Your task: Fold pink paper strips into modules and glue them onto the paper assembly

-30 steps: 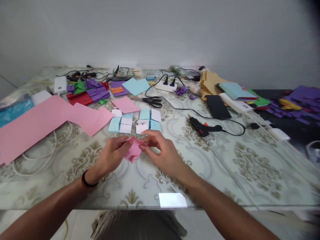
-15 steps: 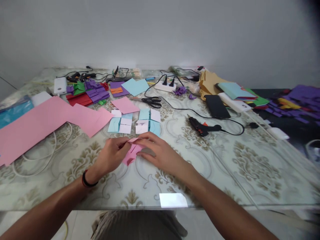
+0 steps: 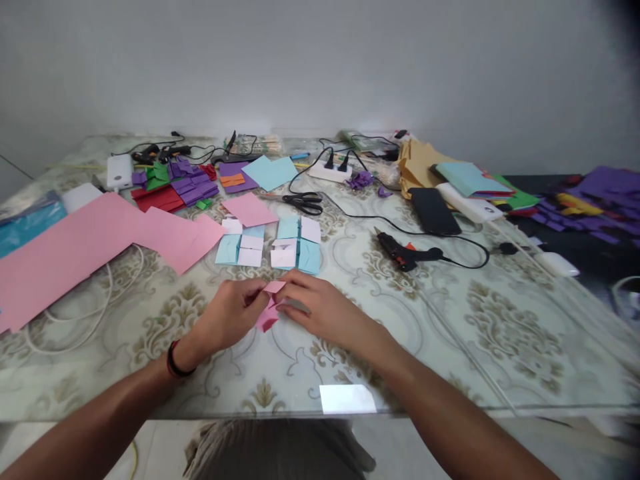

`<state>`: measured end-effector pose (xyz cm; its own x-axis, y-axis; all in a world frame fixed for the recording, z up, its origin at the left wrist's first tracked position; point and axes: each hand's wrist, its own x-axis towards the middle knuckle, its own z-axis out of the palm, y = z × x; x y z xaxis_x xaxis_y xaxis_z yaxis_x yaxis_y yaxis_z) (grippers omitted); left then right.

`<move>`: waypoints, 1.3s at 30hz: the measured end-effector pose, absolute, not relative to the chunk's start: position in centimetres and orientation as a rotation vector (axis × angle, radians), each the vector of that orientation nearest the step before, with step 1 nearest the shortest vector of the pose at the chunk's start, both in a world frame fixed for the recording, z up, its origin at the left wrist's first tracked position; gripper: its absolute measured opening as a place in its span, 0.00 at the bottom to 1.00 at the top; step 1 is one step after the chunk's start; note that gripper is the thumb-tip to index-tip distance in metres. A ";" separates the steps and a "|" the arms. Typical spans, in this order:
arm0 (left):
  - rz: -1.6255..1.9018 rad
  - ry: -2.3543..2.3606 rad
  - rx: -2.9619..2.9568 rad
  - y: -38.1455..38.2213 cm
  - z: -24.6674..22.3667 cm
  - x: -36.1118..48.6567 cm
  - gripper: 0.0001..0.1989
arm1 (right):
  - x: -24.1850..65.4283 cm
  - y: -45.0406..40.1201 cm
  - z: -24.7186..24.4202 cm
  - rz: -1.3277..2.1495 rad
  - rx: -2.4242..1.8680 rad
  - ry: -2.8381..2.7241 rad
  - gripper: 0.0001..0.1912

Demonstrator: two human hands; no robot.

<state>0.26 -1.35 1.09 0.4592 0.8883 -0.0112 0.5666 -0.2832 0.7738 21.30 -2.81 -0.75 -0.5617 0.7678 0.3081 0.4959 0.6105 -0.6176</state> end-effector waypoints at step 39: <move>0.706 0.897 1.418 -0.9 0.2 0.3 0.07 | 21.1 -3.2 0.1 0.642 -0.948 -1.949 0.03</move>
<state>0.27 -0.85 0.21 0.5096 0.8545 -0.1010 0.1028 0.0560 0.9931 21.14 -3.22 0.13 -0.3486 0.8106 0.4705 0.3722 0.5804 -0.7242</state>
